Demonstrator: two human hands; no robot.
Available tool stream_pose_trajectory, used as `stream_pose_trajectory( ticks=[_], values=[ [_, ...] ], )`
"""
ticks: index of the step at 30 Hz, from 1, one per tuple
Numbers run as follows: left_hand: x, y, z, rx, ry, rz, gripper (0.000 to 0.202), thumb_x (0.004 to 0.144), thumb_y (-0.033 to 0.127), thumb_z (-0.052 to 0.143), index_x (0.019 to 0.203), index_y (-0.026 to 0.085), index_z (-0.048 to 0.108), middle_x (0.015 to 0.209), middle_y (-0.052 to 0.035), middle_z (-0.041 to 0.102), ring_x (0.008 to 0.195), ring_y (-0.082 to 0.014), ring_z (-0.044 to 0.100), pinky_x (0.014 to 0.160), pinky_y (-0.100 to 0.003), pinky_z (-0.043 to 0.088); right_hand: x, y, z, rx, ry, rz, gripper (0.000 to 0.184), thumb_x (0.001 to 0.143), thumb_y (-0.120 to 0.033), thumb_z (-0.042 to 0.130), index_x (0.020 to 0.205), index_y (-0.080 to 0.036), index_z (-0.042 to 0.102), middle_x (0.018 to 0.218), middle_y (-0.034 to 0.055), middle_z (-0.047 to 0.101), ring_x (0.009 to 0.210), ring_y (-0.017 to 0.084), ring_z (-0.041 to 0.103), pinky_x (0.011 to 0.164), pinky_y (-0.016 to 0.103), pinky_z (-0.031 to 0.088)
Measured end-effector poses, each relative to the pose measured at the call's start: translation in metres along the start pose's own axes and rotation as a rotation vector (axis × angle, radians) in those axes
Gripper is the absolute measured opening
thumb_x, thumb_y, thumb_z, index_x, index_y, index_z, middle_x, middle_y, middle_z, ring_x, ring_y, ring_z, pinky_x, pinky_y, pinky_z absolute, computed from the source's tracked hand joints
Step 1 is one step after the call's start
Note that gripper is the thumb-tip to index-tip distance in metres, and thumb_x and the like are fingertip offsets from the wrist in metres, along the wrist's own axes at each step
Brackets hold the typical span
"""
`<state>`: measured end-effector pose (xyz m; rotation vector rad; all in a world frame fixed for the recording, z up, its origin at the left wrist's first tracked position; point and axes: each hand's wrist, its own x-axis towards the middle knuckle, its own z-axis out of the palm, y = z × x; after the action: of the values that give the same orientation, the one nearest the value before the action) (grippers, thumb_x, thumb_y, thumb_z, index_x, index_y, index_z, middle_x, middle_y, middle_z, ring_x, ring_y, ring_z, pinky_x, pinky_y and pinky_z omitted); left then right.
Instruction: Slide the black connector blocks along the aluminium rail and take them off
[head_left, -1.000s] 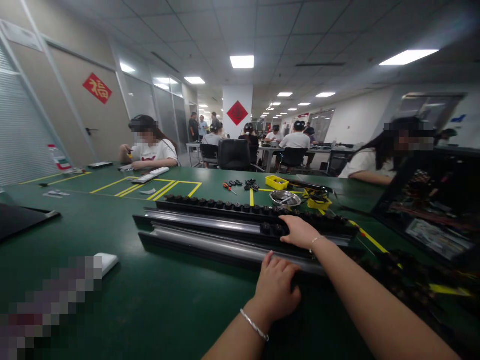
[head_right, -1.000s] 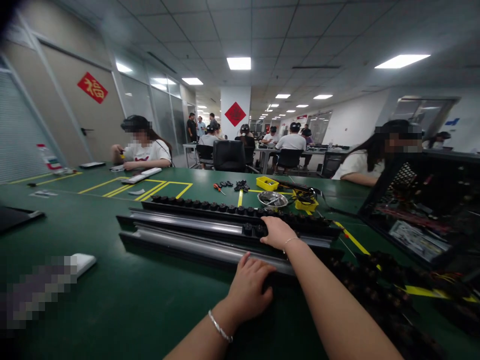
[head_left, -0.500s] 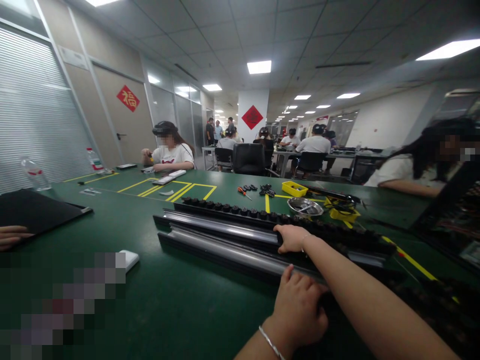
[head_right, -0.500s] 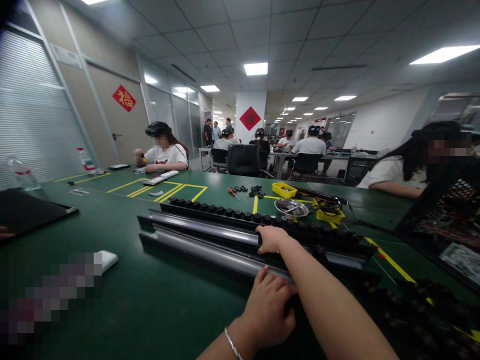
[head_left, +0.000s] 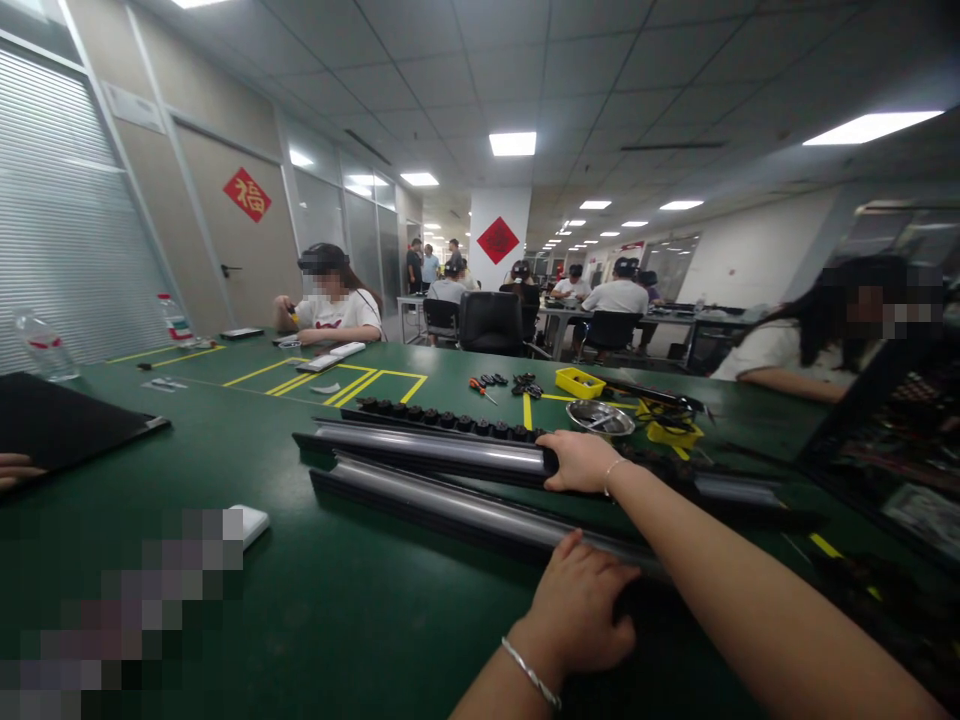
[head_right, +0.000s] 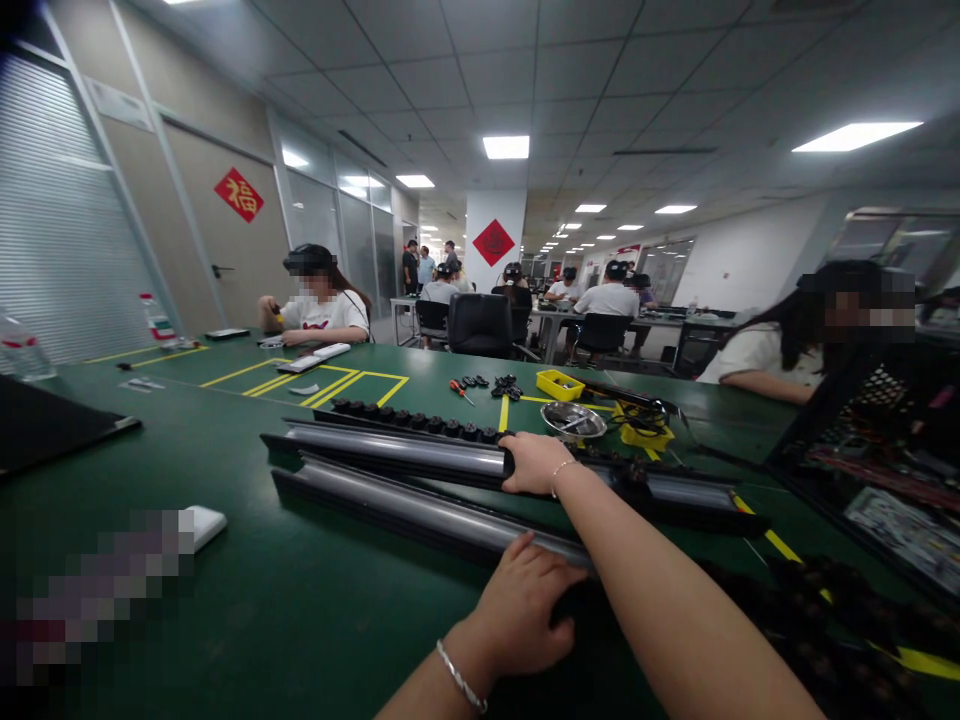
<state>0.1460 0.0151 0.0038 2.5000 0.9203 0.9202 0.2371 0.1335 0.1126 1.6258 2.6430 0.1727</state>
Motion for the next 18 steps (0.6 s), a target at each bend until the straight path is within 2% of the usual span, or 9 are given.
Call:
stream_pose_trajectory(
  ticks=[6, 18],
  values=[
    [0.001, -0.007, -0.002, 0.005, -0.032, 0.025, 0.05, 0.071, 0.032, 0.058, 0.12, 0.023, 0.051, 0.116, -0.0029, 0.059, 0.112, -0.0189, 0.049, 0.111, -0.039, 0.017, -0.014, -0.018, -0.022, -0.055, 0.061, -0.05, 0.06, 0.064, -0.052, 0.06, 0.12, -0.031, 0.054, 0.104, 0.0063, 0.063, 0.093, 0.026, 0.06, 0.077, 0.034, 0.043],
    [0.005, -0.017, -0.005, 0.005, -0.022, 0.019, 0.045, 0.071, 0.031, 0.057, 0.116, 0.024, 0.054, 0.113, -0.0014, 0.06, 0.11, -0.0172, 0.05, 0.112, -0.041, 0.016, -0.036, -0.036, -0.047, -0.051, 0.145, -0.028, 0.045, 0.067, -0.053, 0.058, 0.108, -0.034, 0.06, 0.102, 0.0032, 0.063, 0.088, 0.023, 0.06, 0.07, 0.031, 0.042]
  ],
)
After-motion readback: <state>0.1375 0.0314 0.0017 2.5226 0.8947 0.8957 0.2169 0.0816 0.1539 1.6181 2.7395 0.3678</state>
